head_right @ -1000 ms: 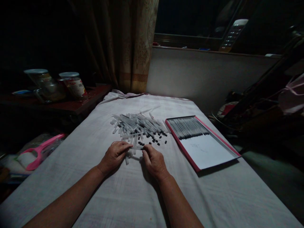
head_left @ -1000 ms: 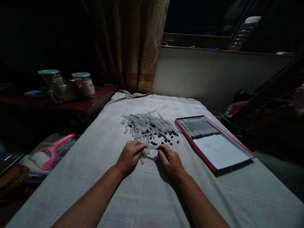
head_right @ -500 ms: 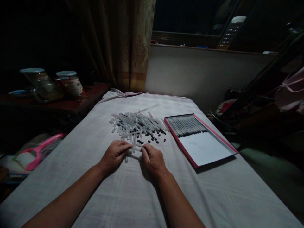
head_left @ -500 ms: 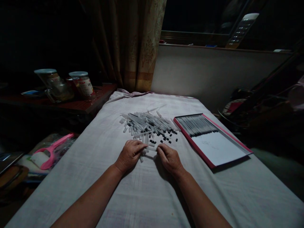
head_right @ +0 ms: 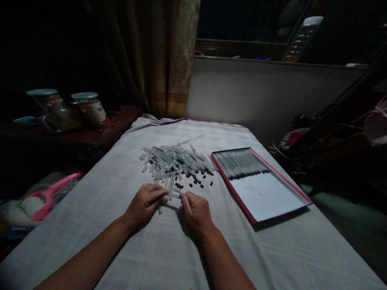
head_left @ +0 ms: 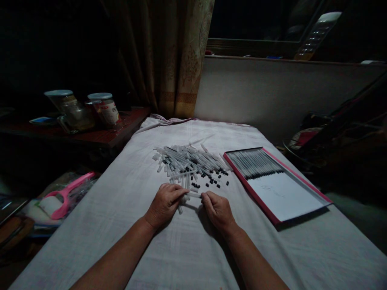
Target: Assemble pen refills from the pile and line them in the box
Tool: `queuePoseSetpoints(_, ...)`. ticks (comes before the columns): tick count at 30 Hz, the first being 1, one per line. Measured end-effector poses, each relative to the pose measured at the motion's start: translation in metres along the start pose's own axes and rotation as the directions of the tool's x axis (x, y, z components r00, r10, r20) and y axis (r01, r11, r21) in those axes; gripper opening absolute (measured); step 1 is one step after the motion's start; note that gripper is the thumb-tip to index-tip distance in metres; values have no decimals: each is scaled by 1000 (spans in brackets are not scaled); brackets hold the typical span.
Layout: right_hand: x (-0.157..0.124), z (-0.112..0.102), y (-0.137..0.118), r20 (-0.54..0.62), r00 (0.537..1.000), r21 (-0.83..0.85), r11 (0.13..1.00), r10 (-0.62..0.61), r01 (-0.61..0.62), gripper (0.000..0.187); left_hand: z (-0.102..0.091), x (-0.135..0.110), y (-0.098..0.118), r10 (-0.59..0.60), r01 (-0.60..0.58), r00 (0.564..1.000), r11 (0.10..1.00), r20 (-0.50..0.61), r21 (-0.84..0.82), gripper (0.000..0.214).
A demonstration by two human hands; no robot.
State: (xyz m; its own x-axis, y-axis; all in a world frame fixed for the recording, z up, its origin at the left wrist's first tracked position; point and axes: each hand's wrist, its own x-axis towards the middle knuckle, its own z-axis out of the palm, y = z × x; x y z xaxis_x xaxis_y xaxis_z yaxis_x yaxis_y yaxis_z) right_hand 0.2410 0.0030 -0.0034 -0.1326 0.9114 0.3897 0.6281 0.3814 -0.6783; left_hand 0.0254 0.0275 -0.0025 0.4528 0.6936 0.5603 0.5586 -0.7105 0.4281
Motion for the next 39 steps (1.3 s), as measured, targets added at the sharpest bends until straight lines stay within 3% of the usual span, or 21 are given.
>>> queuePoseSetpoints(6, 1, -4, -1, 27, 1000, 59, 998, -8, 6, 20, 2, 1, -2, -32, 31, 999, 999, -32, -39, 29)
queuePoseSetpoints(11, 2, -3, -1, 45, 999, 11, 1000, 11, -11, 32, 2, 0, -3, -36, 36, 999, 999, -1, -35, 28)
queuePoseSetpoints(17, 1, -4, 1, 61, 998, 24, 1000, 4, -5, 22, 0, 2, -1, -45, 47, 998, 998, 40, -44, 28)
queuePoseSetpoints(25, 1, 1, 4, 68, 995, -10, 998, 67, -67, 44, 1, 1, 0, -19, 18, 999, 1000, 49, 16, 26)
queuePoseSetpoints(31, 1, -4, 1, 85, 995, 82, 995, 58, -65, 24, 3, 4, 1, -47, 47, 998, 999, 31, -12, 27)
queuePoseSetpoints(39, 3, -4, 4, 49, 996, 80, 993, 81, -85, 37, 5, 10, 2, -6, 7, 999, 1000, 54, -7, 25)
